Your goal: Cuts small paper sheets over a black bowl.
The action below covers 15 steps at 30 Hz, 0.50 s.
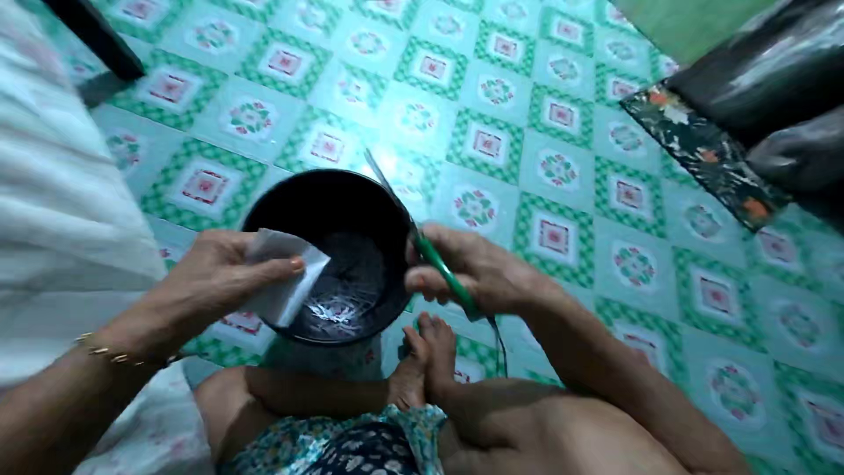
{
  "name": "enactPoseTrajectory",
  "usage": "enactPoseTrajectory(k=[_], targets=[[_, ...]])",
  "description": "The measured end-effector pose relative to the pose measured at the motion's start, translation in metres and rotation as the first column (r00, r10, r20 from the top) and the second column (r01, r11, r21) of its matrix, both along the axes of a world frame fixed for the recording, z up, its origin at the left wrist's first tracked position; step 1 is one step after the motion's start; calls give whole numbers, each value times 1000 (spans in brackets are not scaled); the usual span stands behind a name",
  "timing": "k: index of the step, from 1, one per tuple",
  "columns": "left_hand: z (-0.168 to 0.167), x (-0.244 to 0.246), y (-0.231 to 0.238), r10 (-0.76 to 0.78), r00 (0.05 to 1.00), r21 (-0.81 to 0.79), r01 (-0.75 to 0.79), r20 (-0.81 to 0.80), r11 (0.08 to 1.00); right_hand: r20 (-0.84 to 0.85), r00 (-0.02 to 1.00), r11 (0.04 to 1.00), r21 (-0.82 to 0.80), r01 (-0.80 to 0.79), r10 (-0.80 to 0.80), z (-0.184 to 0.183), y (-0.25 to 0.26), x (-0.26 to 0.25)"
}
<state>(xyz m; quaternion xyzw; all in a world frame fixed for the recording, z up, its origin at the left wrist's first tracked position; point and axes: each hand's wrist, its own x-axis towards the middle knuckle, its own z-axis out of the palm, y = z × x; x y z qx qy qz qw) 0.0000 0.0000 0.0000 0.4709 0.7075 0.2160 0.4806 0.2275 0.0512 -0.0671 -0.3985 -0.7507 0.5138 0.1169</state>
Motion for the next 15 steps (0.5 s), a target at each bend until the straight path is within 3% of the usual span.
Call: enactPoseTrajectory(k=[1,3,9,15], targets=[[-32,-37,3,-71,997,187,65,27,980,88,993,995,-76,-66,73,-2,5,-3],[-55,-68,9,-142,990,358,127,16,925,173,965,969,-183,-163,195,-6,6,-10],[-59,-71,13,-174,984,481,164,-24,861,212,928,943,-203,-266,307,-14,-1,-30],[-56,-68,12,-205,979,405,182,14,896,201,937,958,-99,-271,286,-15,-2,-35]])
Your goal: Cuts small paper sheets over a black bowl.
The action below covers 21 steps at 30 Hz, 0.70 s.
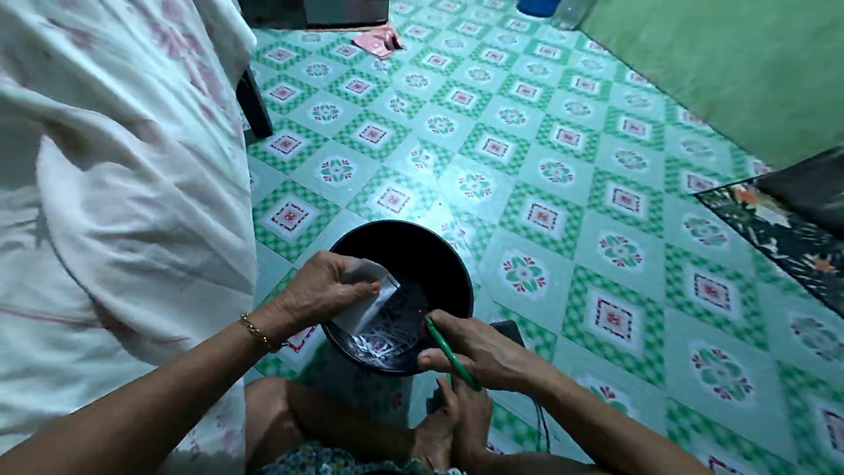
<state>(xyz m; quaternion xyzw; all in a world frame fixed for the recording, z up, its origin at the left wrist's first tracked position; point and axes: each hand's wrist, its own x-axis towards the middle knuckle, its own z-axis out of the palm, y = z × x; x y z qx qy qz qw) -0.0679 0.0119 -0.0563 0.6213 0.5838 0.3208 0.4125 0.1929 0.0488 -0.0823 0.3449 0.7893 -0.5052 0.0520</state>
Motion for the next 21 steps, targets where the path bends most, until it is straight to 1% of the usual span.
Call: enactPoseTrajectory(k=[4,9,17,21], targets=[[1,1,1,-27,1000,-91,27,5,996,2,1000,1000,16,2,-2,0,0,-1],[-2,1,1,-45,999,-94,47,30,994,13,1000,999,28,-21,21,-2,-1,-3],[-4,0,1,-66,997,-85,68,32,994,-20,1000,998,55,-20,21,-3,-4,-3],[-3,1,1,-47,998,-92,51,39,994,-38,999,999,51,-6,8,-5,-4,-4]])
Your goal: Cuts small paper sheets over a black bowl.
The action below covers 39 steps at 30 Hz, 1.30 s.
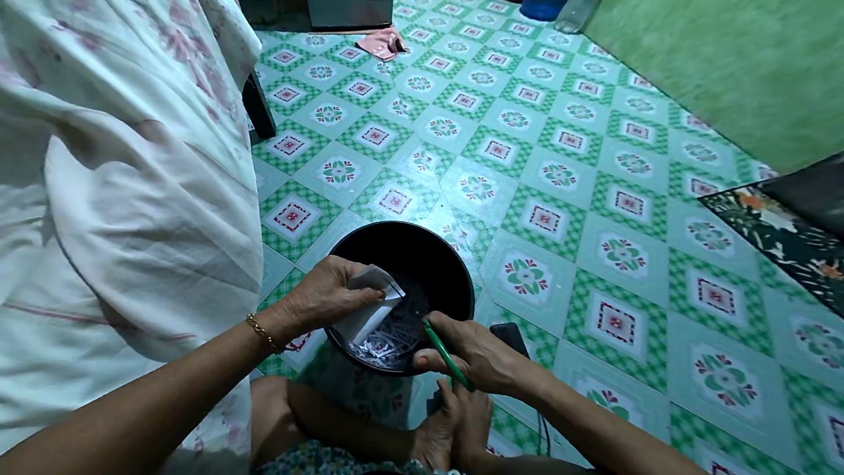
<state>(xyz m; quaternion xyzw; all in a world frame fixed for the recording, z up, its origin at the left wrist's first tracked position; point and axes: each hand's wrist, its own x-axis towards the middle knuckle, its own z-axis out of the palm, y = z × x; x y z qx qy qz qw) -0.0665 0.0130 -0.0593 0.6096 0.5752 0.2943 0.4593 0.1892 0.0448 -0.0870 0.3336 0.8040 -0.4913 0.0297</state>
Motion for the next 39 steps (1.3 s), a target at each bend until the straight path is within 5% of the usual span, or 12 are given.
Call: enactPoseTrajectory(k=[15,39], targets=[[9,2,1,103,987,-232,-73,121,970,-115,992,991,113,71,-58,-11,-7,1],[10,18,5,175,955,-534,-22,238,845,-119,992,999,-17,40,-42,-15,-13,-4]])
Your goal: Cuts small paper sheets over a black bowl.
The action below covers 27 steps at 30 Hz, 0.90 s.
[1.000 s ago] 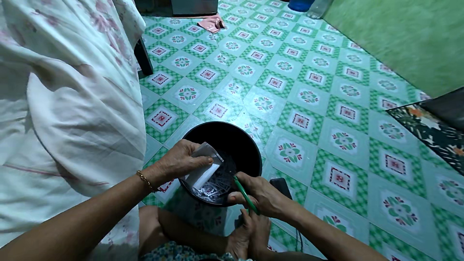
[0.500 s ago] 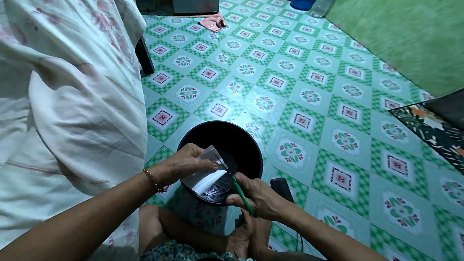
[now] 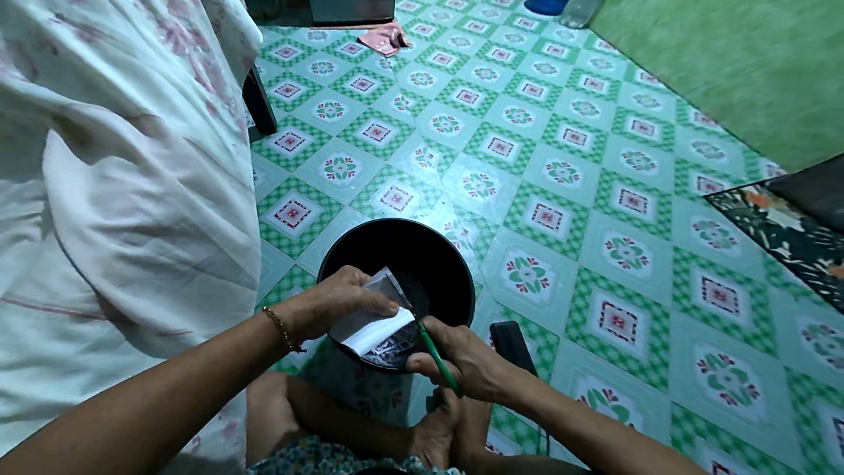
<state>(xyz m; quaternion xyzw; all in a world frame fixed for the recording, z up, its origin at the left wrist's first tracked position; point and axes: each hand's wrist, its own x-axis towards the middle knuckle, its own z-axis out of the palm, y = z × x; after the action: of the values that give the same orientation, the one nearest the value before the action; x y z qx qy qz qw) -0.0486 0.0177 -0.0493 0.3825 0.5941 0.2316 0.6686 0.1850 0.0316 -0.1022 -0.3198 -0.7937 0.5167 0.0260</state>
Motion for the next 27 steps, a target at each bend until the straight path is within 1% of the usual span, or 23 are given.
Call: enactPoseTrajectory(k=[3,7,11,15,18,22,24,25,27], targets=[[0,1,1,9,1000,-26,-10,-23,1000,-7,1000,1000,8,26,-26,-1,-1,0],[2,3,1,5,999,-59,-7,-42,998,2,999,999,-28,40,-40,-2,-1,0],[0,3,0,-82,997,-88,82,-1,993,39,999,996,-93,-3,7,-1,1,-2],[-1,3,1,-93,996,-95,93,4,991,-19,1000,996,-94,12,-13,-1,0,-2],[0,3,1,-90,996,-94,91,15,991,-50,997,986,-160,51,-59,-1,-1,-2],[0,3,1,-101,995,-110,102,17,989,-35,996,965,-253,72,-83,-2,1,-3],[-1,2,1,-125,992,-84,125,-3,989,-52,993,946,-312,86,-108,-2,1,-3],[-2,0,1,-140,990,-38,139,-31,990,-69,991,936,-340,89,-119,-2,1,-2],[-7,-4,1,-142,983,124,156,-112,980,-50,996,947,-317,59,-79,0,3,1]])
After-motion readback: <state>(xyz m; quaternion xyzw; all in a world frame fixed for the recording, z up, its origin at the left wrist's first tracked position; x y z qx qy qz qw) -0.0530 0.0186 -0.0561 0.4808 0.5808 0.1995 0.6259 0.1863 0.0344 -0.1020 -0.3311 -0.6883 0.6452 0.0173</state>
